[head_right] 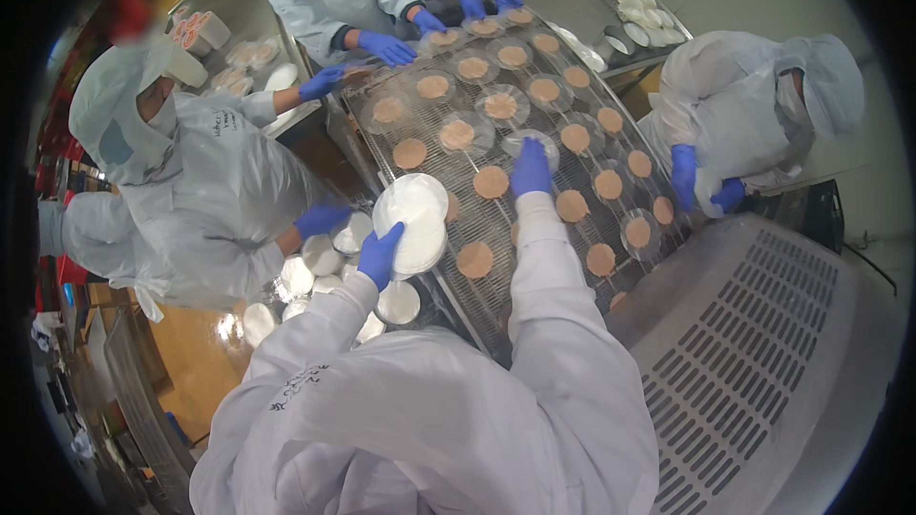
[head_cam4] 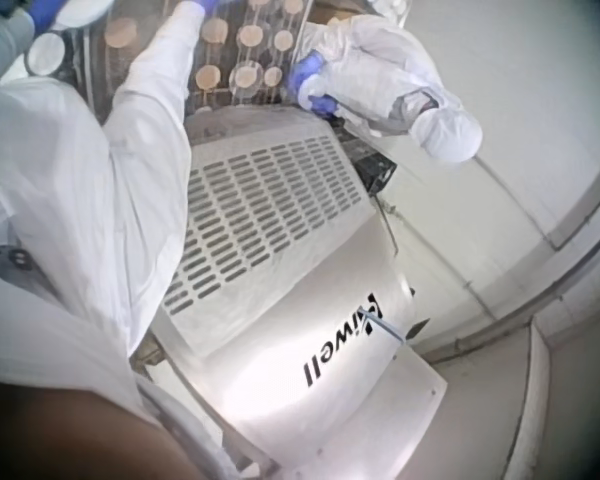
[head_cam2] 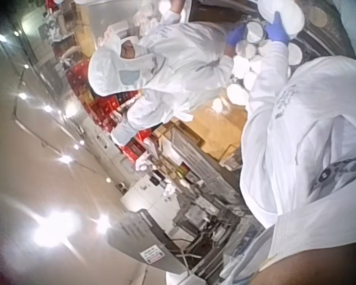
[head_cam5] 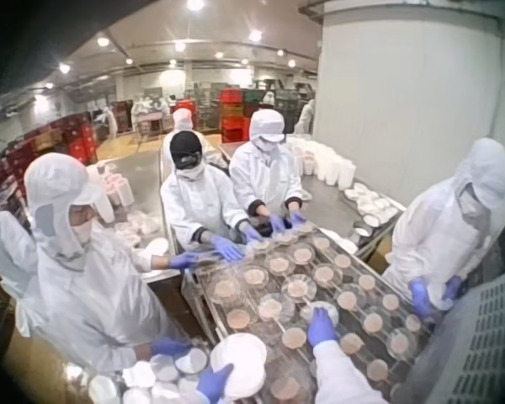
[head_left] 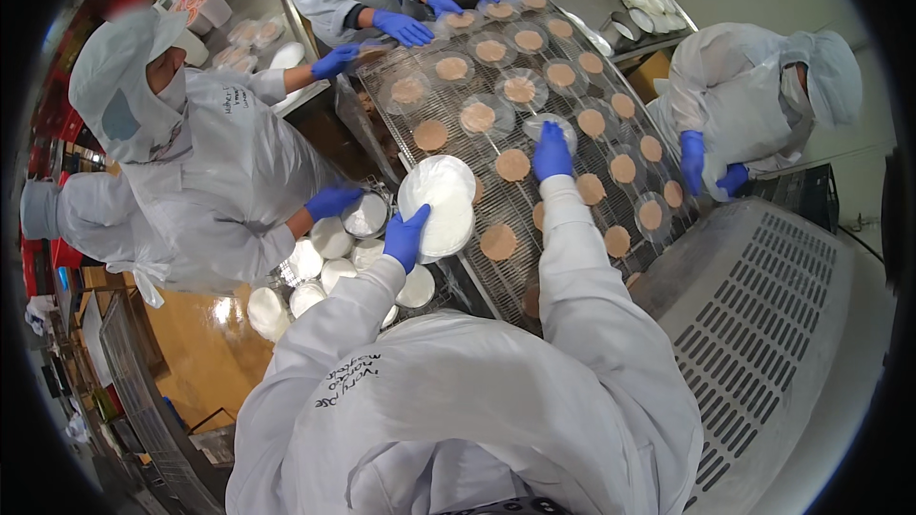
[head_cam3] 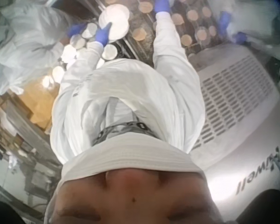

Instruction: The person places white circular discs onto a wire rack that already holds brown circular discs. They repeatedly pick up white discs from a nearby stack and position them on the rack alongside coworkers in a food preparation area.

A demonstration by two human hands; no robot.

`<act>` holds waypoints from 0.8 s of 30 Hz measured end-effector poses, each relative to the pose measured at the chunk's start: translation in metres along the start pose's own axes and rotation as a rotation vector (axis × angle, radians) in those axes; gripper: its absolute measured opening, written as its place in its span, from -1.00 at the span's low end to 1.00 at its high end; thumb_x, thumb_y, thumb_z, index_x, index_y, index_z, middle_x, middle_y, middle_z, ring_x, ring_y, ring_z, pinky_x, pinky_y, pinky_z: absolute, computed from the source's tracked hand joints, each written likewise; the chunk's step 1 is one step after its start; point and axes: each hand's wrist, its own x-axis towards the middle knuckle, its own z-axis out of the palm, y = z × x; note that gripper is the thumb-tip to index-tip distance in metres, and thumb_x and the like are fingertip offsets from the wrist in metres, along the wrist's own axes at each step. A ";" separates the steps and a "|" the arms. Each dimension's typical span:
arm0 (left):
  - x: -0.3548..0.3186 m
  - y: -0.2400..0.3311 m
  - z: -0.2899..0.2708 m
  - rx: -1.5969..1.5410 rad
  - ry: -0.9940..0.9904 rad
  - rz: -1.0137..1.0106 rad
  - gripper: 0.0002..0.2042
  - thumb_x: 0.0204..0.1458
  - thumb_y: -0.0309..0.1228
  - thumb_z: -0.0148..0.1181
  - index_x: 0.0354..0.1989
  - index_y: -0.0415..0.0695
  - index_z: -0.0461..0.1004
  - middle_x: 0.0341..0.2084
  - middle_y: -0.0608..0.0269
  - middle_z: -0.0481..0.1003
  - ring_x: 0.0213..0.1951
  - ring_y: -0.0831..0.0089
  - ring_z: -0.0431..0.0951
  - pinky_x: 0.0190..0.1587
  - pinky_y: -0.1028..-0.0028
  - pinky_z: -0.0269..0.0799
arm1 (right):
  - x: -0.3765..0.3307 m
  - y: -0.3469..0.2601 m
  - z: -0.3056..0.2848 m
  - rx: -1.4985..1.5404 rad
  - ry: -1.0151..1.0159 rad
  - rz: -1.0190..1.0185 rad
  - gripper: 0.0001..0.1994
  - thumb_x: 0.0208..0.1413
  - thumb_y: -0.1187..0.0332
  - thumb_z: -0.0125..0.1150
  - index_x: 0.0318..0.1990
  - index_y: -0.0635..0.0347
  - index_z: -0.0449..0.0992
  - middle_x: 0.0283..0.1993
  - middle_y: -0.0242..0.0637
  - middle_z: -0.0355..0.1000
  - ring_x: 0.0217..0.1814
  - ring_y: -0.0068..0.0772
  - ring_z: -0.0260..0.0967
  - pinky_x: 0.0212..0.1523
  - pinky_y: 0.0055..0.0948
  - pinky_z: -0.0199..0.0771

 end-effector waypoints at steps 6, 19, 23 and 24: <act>0.018 -0.019 -0.004 0.006 0.011 0.010 -0.44 -0.04 -0.26 0.23 0.09 -0.33 0.23 -0.10 0.03 0.42 -0.16 0.28 0.50 -0.12 0.39 0.46 | -0.028 -0.055 -0.011 0.388 -0.404 -0.103 -0.65 0.10 0.38 -0.12 0.05 0.25 0.27 0.07 -0.04 0.27 0.10 -0.19 0.25 0.08 -0.34 0.24; -0.031 0.031 0.020 0.029 0.030 -0.037 -0.42 -0.05 -0.26 0.24 0.08 -0.36 0.23 -0.10 0.03 0.41 -0.12 0.28 0.48 -0.09 0.41 0.43 | 0.060 -0.039 -0.053 0.230 -0.593 0.175 -0.49 0.00 0.45 -0.03 0.20 0.11 0.19 0.28 -0.10 0.07 0.34 0.00 -0.04 0.23 -0.11 0.08; -0.026 0.037 0.030 -0.025 -0.093 0.013 -0.42 -0.06 -0.27 0.25 0.07 -0.38 0.22 -0.10 0.00 0.41 -0.14 0.28 0.49 -0.10 0.41 0.43 | 0.092 -0.033 -0.018 0.220 -0.406 0.097 -0.46 -0.05 0.57 -0.05 0.18 0.07 0.23 0.26 -0.07 0.12 0.32 0.08 -0.01 0.26 -0.20 0.08; -0.021 0.034 0.029 -0.026 -0.072 0.013 -0.42 -0.06 -0.27 0.25 0.07 -0.38 0.23 -0.10 0.01 0.41 -0.14 0.28 0.49 -0.10 0.41 0.43 | 0.087 -0.029 -0.009 0.250 -0.363 0.067 -0.46 -0.05 0.58 -0.04 0.17 0.08 0.24 0.25 -0.06 0.13 0.31 0.06 0.00 0.25 -0.22 0.09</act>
